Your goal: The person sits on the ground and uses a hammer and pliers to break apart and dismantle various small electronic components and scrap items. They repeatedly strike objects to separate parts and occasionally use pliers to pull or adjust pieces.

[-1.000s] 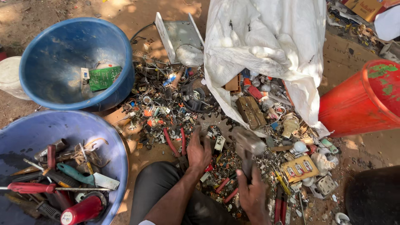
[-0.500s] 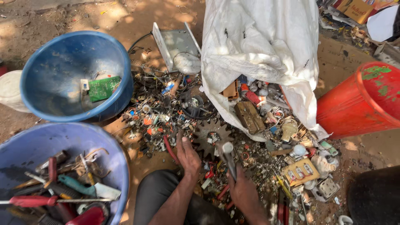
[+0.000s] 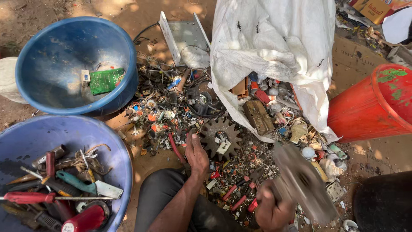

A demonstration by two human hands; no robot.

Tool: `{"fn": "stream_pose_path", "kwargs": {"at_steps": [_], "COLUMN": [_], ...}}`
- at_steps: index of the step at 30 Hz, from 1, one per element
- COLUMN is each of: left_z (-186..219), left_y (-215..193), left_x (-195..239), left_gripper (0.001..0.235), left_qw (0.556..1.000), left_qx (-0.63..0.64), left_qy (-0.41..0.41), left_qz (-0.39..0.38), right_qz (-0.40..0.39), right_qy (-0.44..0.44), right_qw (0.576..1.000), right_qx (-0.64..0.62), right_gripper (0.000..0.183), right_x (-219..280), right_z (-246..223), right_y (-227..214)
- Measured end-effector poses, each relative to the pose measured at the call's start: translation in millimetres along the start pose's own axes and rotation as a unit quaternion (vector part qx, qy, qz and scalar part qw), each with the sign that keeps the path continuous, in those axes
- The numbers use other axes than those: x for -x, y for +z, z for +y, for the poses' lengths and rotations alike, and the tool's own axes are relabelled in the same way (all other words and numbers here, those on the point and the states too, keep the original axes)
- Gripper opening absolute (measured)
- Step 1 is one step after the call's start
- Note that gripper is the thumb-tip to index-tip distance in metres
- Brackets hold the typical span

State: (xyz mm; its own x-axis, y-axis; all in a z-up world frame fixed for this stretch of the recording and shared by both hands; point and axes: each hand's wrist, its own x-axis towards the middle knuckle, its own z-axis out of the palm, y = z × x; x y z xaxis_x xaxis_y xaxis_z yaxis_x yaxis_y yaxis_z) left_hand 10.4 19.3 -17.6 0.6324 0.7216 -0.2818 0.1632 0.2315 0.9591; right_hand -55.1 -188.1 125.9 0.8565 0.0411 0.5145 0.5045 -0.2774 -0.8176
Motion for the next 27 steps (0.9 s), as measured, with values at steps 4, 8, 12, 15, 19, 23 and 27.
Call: {"fn": "stream_pose_path", "kwargs": {"at_steps": [4, 8, 12, 15, 19, 23, 27], "left_z": [3, 6, 8, 16, 27, 25, 3], "left_y": [0, 0, -2, -3, 1, 1, 2], "left_x": [2, -7, 5, 7, 9, 12, 4], "left_gripper": [0.077, 0.076, 0.073, 0.071, 0.070, 0.069, 0.065], "left_qw": [1.000, 0.999, 0.996, 0.996, 0.997, 0.999, 1.000], "left_qx": [0.017, 0.005, -0.066, -0.090, -0.070, -0.044, -0.001], "left_qy": [-0.017, -0.048, -0.060, -0.010, -0.002, 0.006, 0.014], "left_qz": [0.000, -0.018, -0.024, -0.026, -0.033, -0.027, -0.026], "right_qz": [-0.146, -0.292, -0.241, -0.163, -0.035, -0.123, -0.319], "right_qy": [0.049, 0.318, 0.289, 0.377, 0.169, 0.239, 0.397], "right_qw": [0.983, 0.884, 0.915, 0.906, 0.985, 0.961, 0.825], "right_qx": [0.101, 0.177, 0.149, 0.097, -0.016, 0.061, 0.245], "right_gripper": [0.026, 0.044, 0.039, 0.045, 0.031, 0.026, 0.043], "right_x": [-3, 20, 28, 7, -7, 0, 9], "right_z": [45, 102, 105, 70, 9, 1, 47], "right_y": [26, 28, 18, 11, -2, 4, 24]}}
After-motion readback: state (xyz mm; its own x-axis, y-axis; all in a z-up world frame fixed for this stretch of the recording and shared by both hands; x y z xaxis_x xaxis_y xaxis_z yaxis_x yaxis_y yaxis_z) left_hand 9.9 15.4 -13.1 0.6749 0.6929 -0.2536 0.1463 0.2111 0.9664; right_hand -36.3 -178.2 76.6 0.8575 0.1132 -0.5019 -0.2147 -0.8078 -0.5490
